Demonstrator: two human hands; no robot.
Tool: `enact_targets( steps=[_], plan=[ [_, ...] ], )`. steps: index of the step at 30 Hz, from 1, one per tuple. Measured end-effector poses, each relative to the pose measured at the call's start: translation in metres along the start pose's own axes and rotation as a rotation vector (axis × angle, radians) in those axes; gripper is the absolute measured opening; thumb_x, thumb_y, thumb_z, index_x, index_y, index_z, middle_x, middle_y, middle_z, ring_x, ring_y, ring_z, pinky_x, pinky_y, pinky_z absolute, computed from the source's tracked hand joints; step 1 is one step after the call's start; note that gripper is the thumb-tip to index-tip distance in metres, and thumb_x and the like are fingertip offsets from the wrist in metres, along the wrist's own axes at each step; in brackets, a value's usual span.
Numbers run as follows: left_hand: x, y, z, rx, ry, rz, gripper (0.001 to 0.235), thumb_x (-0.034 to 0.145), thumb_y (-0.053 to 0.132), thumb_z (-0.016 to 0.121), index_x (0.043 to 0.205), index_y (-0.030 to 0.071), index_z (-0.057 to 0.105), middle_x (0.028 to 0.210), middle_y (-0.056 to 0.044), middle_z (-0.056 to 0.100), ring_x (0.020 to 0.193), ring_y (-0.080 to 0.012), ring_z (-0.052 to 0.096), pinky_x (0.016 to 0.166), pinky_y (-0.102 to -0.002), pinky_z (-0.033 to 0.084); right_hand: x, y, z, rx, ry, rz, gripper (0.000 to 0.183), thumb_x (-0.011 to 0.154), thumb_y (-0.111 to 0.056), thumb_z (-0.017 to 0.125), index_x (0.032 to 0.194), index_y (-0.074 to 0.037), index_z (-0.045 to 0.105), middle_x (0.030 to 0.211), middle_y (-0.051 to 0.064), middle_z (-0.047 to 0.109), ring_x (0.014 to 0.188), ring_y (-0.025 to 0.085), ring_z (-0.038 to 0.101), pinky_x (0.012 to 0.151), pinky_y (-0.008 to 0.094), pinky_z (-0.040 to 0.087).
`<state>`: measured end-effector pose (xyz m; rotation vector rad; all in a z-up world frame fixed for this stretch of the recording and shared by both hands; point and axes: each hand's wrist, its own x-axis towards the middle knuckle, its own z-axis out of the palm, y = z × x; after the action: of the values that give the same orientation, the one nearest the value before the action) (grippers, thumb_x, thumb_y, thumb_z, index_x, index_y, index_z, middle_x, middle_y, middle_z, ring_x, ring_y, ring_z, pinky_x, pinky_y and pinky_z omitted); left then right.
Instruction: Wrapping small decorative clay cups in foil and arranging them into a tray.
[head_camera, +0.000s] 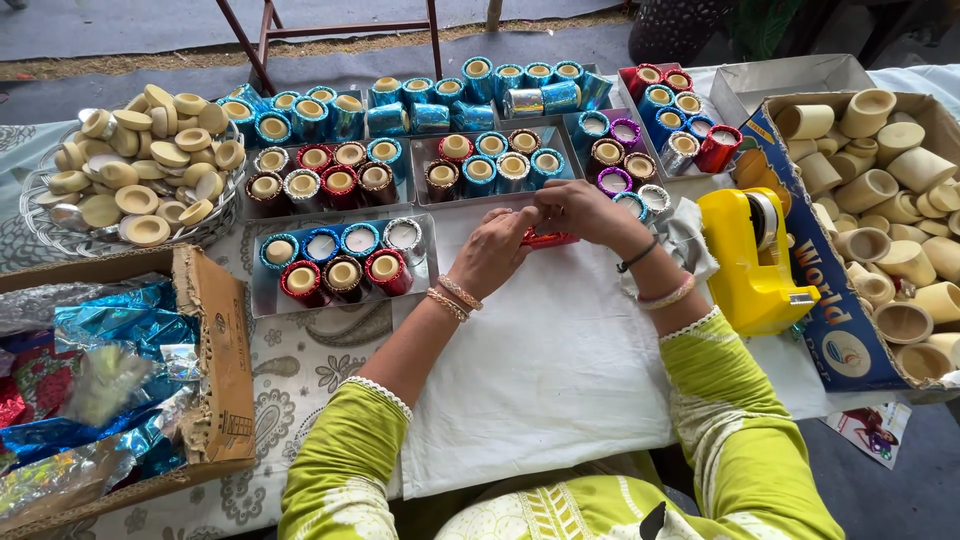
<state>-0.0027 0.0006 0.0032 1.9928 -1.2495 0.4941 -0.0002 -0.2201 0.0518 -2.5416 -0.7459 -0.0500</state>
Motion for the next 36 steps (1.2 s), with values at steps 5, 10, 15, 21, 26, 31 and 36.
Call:
enact_targets(
  steps=[5, 10, 15, 21, 26, 31, 36],
  plan=[
    [0.001, 0.000, 0.001, -0.033, 0.007, -0.024, 0.059, 0.083, 0.003, 0.079, 0.127, 0.007, 0.040, 0.104, -0.016, 0.071, 0.102, -0.0362, 0.069, 0.108, -0.046, 0.048, -0.002, 0.012, 0.004, 0.067, 0.055, -0.018, 0.016, 0.091, -0.011, 0.076, 0.101, -0.003, 0.066, 0.092, 0.007, 0.065, 0.080, 0.022, 0.066, 0.070, 0.037, 0.056],
    [0.001, -0.002, 0.001, -0.087, 0.048, -0.057, 0.066, 0.080, 0.006, 0.082, 0.131, 0.008, 0.041, 0.111, -0.018, 0.070, 0.109, -0.0372, 0.068, 0.104, -0.047, 0.047, -0.002, 0.001, -0.003, 0.119, -0.004, -0.020, 0.030, 0.090, -0.019, 0.080, 0.111, -0.004, 0.065, 0.101, 0.010, 0.066, 0.089, 0.025, 0.065, 0.074, 0.037, 0.055],
    [0.004, -0.006, -0.009, -0.178, -0.053, -0.244, 0.071, 0.074, 0.014, 0.089, 0.131, 0.012, 0.046, 0.124, -0.012, 0.067, 0.122, -0.0324, 0.064, 0.107, -0.043, 0.047, -0.001, 0.006, -0.001, 0.179, -0.109, 0.000, 0.047, 0.082, -0.025, 0.084, 0.122, -0.007, 0.065, 0.114, 0.007, 0.068, 0.103, 0.022, 0.070, 0.089, 0.035, 0.058],
    [-0.010, -0.039, 0.001, -0.084, -0.154, -0.285, 0.096, 0.065, 0.027, 0.094, 0.143, 0.011, 0.040, 0.133, -0.014, 0.062, 0.131, -0.0312, 0.054, 0.111, -0.047, 0.037, -0.002, -0.004, -0.004, 0.159, -0.184, 0.019, 0.055, 0.079, -0.027, 0.085, 0.126, -0.009, 0.063, 0.118, 0.008, 0.065, 0.105, 0.023, 0.069, 0.091, 0.036, 0.058],
    [-0.005, -0.027, 0.000, -0.035, -0.226, -0.374, 0.089, 0.072, 0.028, 0.092, 0.144, 0.014, 0.042, 0.132, -0.014, 0.062, 0.129, -0.0328, 0.053, 0.109, -0.050, 0.038, 0.001, -0.005, 0.002, 0.044, -0.146, -0.084, 0.063, 0.074, -0.030, 0.088, 0.128, -0.009, 0.062, 0.120, 0.009, 0.063, 0.113, 0.029, 0.062, 0.096, 0.042, 0.051],
    [-0.002, -0.026, -0.012, -0.059, -0.200, -0.382, 0.085, 0.076, 0.026, 0.090, 0.147, 0.019, 0.042, 0.122, -0.007, 0.068, 0.130, -0.0293, 0.056, 0.109, -0.049, 0.041, 0.003, -0.019, -0.003, 0.003, -0.159, -0.027, 0.061, 0.073, -0.029, 0.090, 0.125, -0.011, 0.064, 0.115, 0.007, 0.063, 0.109, 0.027, 0.065, 0.093, 0.040, 0.053],
    [0.016, -0.014, -0.050, -0.397, 0.145, -0.283, 0.097, 0.070, 0.021, 0.095, 0.147, 0.012, 0.037, 0.131, -0.016, 0.056, 0.124, -0.0323, 0.058, 0.098, -0.045, 0.056, 0.004, -0.019, -0.014, 0.201, 0.047, -0.040, 0.059, 0.076, -0.022, 0.090, 0.127, -0.010, 0.061, 0.116, 0.005, 0.064, 0.103, 0.019, 0.068, 0.090, 0.032, 0.061]
  ],
)
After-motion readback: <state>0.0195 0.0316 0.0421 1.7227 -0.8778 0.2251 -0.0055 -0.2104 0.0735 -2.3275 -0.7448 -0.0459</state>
